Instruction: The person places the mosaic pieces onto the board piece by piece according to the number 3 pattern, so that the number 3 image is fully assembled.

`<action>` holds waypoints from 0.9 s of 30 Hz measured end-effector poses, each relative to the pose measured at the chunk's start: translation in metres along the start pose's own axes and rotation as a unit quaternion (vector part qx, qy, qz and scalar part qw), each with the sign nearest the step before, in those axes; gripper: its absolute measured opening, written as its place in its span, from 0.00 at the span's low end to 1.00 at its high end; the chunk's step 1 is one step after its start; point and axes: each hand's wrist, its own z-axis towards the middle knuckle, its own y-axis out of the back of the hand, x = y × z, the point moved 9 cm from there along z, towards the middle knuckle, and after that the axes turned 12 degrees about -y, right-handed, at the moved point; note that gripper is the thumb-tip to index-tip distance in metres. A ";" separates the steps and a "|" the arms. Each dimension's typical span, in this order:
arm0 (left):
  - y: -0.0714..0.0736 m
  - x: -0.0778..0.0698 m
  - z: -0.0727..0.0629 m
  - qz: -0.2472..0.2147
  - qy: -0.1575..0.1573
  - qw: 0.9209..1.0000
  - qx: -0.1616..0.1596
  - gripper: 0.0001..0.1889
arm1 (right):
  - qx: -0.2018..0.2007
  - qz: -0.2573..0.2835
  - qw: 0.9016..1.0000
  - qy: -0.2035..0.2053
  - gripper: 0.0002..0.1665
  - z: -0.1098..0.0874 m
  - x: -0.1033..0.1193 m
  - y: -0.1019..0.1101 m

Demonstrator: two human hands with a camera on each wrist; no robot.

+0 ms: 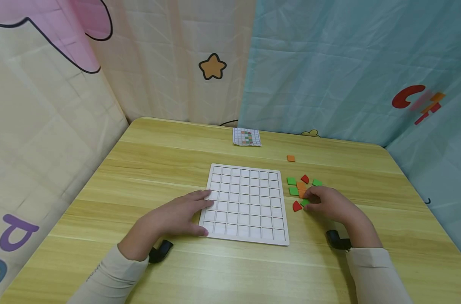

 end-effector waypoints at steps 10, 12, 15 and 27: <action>0.000 0.000 0.000 -0.002 -0.001 1.000 -0.001 0.41 | 0.001 -0.011 1.000 -0.009 0.11 0.003 -0.002 -0.001; 0.000 0.000 0.000 -0.003 -0.001 1.000 -0.001 0.41 | 0.001 -0.012 1.000 -0.010 0.11 0.003 -0.002 -0.001; 0.000 0.000 0.000 -0.002 0.000 1.000 -0.001 0.41 | 0.001 -0.012 1.000 -0.012 0.11 0.003 -0.003 -0.002; 0.000 0.001 0.000 -0.002 0.001 1.000 0.000 0.41 | 0.000 -0.015 1.000 -0.015 0.12 0.005 -0.003 -0.003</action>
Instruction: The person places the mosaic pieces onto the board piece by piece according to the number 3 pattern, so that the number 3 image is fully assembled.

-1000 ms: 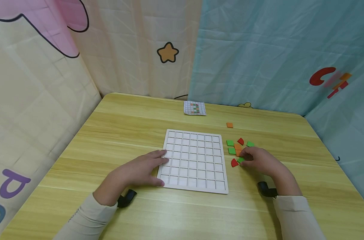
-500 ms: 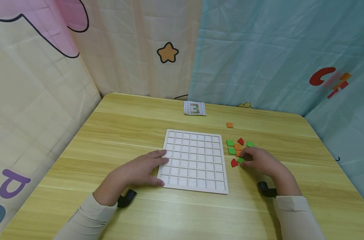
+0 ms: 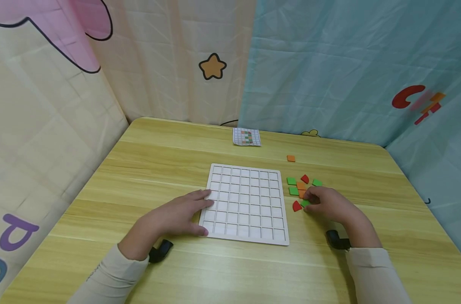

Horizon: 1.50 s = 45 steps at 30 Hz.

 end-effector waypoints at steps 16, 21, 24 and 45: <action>0.000 0.000 0.001 0.000 -0.002 1.000 0.002 0.41 | 0.006 -0.002 1.000 0.006 0.12 0.000 0.000 -0.001; 0.000 -0.001 0.001 0.001 -0.003 1.000 0.000 0.41 | 0.005 -0.003 1.000 0.007 0.12 0.000 0.000 -0.001; 0.000 0.000 0.001 0.001 -0.004 1.000 0.000 0.41 | 0.005 -0.003 1.000 0.007 0.12 0.000 0.000 -0.001; 0.001 0.000 0.000 -0.006 -0.003 1.000 0.000 0.41 | 0.007 0.001 1.000 0.009 0.12 0.001 -0.001 -0.002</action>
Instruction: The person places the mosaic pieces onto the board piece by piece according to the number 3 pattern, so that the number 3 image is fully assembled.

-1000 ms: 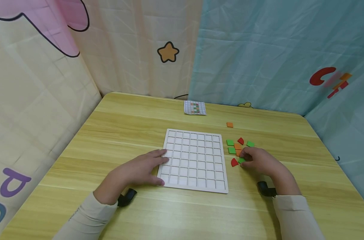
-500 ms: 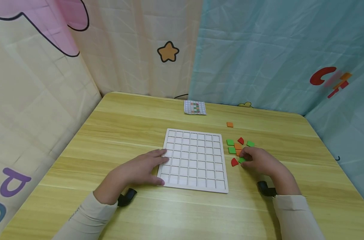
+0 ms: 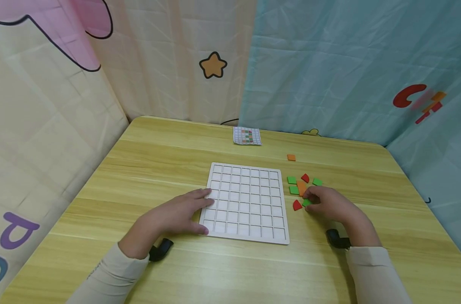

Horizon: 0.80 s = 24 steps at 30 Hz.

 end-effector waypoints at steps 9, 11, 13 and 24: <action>0.000 0.001 0.000 0.002 -0.003 1.000 -0.001 0.41 | 0.003 0.022 1.000 0.008 0.13 0.002 -0.006 -0.001; 0.000 0.001 0.000 0.003 -0.003 1.000 -0.002 0.41 | 0.003 0.031 0.999 0.010 0.13 0.002 -0.007 0.000; 0.000 0.001 0.000 0.003 -0.003 1.000 -0.001 0.42 | 0.004 0.042 0.999 0.014 0.13 0.001 -0.008 0.000; -0.001 0.001 0.000 0.003 0.002 1.000 0.003 0.42 | 0.023 0.086 0.995 0.041 0.16 0.000 -0.012 -0.001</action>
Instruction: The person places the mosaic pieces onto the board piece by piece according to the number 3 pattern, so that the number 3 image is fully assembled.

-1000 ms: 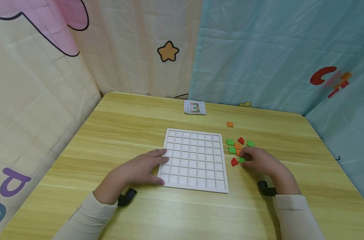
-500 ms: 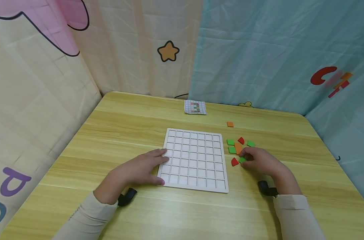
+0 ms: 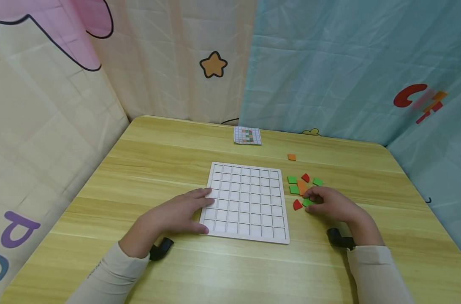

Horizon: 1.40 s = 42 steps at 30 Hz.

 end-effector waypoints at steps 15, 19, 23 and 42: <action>0.000 0.000 -0.001 -0.001 0.004 1.000 0.001 0.41 | 0.002 -0.014 1.000 0.015 0.13 0.002 0.002 -0.002; 0.001 -0.002 -0.002 -0.003 0.001 1.000 -0.001 0.41 | 0.001 -0.016 1.000 0.011 0.13 0.003 0.002 -0.002; 0.001 -0.003 -0.003 -0.005 -0.002 1.000 -0.003 0.41 | 0.001 -0.017 1.000 0.008 0.13 0.002 0.002 -0.002; 0.000 -0.001 0.000 -0.006 0.002 1.000 -0.002 0.41 | -0.030 -0.056 0.998 0.004 0.11 -0.002 0.014 0.013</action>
